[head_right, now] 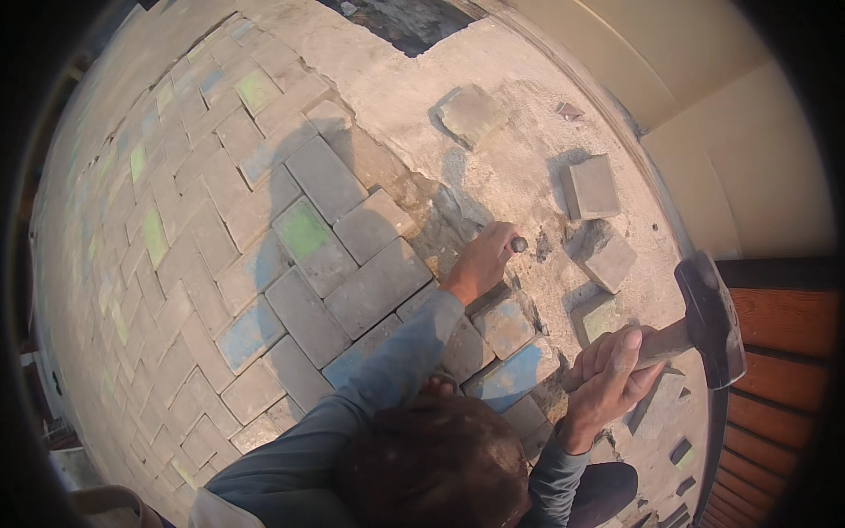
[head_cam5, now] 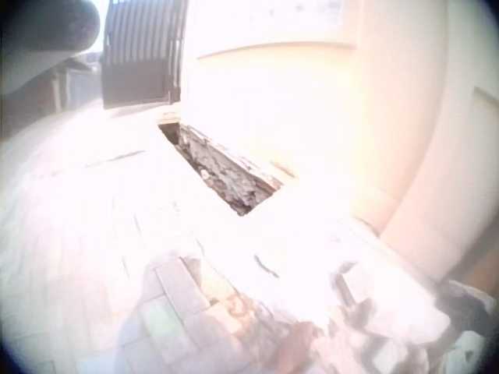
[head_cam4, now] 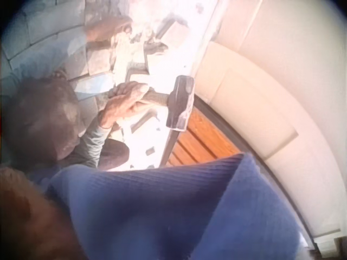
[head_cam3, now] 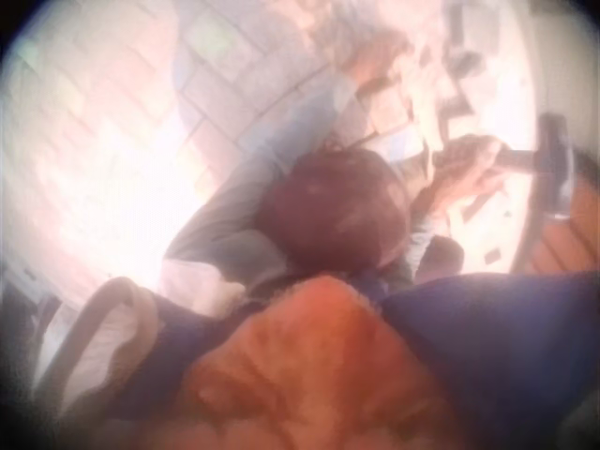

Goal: The person uses a hammer and chisel to break and shape paving stones, then places them into gaps in a partially completed herringbone pattern on the ground. The person repeatedly breaks stones and fits them into the layout.

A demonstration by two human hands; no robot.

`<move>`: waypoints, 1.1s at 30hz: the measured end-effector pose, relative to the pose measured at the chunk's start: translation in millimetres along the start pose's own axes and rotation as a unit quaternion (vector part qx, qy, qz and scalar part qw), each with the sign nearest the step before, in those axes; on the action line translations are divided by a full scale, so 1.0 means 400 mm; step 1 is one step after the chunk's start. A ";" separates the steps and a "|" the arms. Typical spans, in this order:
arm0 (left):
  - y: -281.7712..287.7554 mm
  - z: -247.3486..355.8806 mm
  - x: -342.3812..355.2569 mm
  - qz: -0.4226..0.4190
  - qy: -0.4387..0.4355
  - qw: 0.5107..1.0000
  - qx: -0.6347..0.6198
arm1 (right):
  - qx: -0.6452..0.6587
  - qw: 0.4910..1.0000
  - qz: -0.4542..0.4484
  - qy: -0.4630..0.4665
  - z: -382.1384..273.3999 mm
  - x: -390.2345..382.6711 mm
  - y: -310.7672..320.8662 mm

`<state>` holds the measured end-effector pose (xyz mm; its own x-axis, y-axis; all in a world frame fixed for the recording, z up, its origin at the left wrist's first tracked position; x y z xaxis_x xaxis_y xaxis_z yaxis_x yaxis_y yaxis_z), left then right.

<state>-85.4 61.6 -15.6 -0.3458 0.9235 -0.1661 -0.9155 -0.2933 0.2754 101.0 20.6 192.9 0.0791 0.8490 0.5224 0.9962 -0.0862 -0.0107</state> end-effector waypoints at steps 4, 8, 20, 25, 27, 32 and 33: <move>0.008 -0.017 0.000 0.035 -0.022 0.999 0.010 | 0.089 0.974 0.072 0.198 -0.078 0.084 -0.013; -0.005 0.005 0.003 0.042 -0.056 0.998 -0.005 | 0.026 0.974 -0.115 -0.193 0.314 -0.172 -0.028; 0.033 -0.003 -0.052 0.060 -0.085 0.993 0.046 | -0.004 0.999 0.014 -0.047 0.061 0.010 0.044; 0.179 -0.072 -0.094 0.027 0.050 0.997 -0.047 | 0.034 0.995 -0.018 -0.097 0.033 -0.047 0.005; 0.249 -0.089 -0.069 0.050 0.046 0.990 -0.126 | 0.024 0.991 -0.041 -0.123 0.058 -0.085 -0.006; 0.287 -0.110 0.052 0.070 0.013 0.983 -0.169 | 0.049 0.977 -0.118 -0.168 0.074 -0.106 -0.054; 0.271 -0.117 0.067 0.062 0.027 0.986 -0.152 | 0.036 0.976 -0.155 -0.151 0.060 -0.096 -0.075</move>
<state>-203.5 42.8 -34.3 -0.4615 0.8640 -0.2011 -0.8822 -0.4708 0.0021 69.1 2.9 152.7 -0.2303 0.9443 0.2351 0.9730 0.2268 0.0423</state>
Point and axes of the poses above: each hand's wrist, its own x-axis towards the middle knuckle, its own y-axis out of the back of the hand, z = x × y, the point moved 8 cm from there along x, towards the middle knuckle, and after that the axes turned 15 degrees about y, right-handed, at the moved point
